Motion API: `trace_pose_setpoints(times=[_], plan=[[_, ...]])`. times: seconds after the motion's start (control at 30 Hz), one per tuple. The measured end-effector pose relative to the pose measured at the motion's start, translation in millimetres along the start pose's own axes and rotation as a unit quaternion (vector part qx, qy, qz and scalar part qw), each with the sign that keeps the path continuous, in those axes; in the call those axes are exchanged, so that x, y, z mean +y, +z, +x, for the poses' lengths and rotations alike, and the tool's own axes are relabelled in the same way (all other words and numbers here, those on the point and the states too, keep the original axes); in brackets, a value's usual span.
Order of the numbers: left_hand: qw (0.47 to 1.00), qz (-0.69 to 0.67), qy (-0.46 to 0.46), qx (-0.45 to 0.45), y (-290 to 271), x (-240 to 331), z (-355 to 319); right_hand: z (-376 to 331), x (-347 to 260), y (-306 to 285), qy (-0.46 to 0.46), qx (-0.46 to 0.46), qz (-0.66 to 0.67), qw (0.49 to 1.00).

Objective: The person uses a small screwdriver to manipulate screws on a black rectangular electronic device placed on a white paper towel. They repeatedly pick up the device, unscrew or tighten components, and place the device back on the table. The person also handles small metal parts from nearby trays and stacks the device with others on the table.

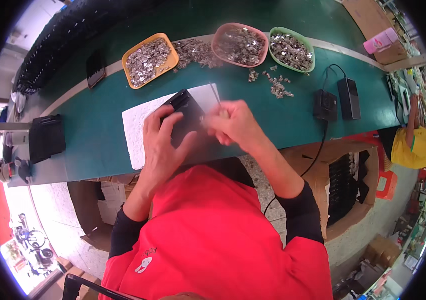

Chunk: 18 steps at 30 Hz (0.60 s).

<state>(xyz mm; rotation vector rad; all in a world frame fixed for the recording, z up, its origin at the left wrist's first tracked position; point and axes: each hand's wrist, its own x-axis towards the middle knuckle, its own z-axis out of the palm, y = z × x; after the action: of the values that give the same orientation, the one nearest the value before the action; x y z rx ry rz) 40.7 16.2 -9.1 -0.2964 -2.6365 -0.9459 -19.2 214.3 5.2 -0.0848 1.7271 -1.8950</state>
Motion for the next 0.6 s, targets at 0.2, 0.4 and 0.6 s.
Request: trace_pose_setpoints(times=[0.2, 0.4, 0.6], plan=[[0.996, 0.076, -0.016, -0.047, 15.7, -25.7, 2.4, 74.5, 14.2, 1.1, -0.129, 0.087, -0.335, 0.930], [0.997, 0.055, -0.022, -0.041, 16.4, -29.7, 0.4, 82.0, 7.6, 14.2, -0.081, 0.092, -0.343, 0.931], [0.999, 0.034, -0.023, -0.032, 18.7, -33.0, -1.0, 86.1, 14.1, 15.5, -0.156, 0.109, -0.417, 0.889]])
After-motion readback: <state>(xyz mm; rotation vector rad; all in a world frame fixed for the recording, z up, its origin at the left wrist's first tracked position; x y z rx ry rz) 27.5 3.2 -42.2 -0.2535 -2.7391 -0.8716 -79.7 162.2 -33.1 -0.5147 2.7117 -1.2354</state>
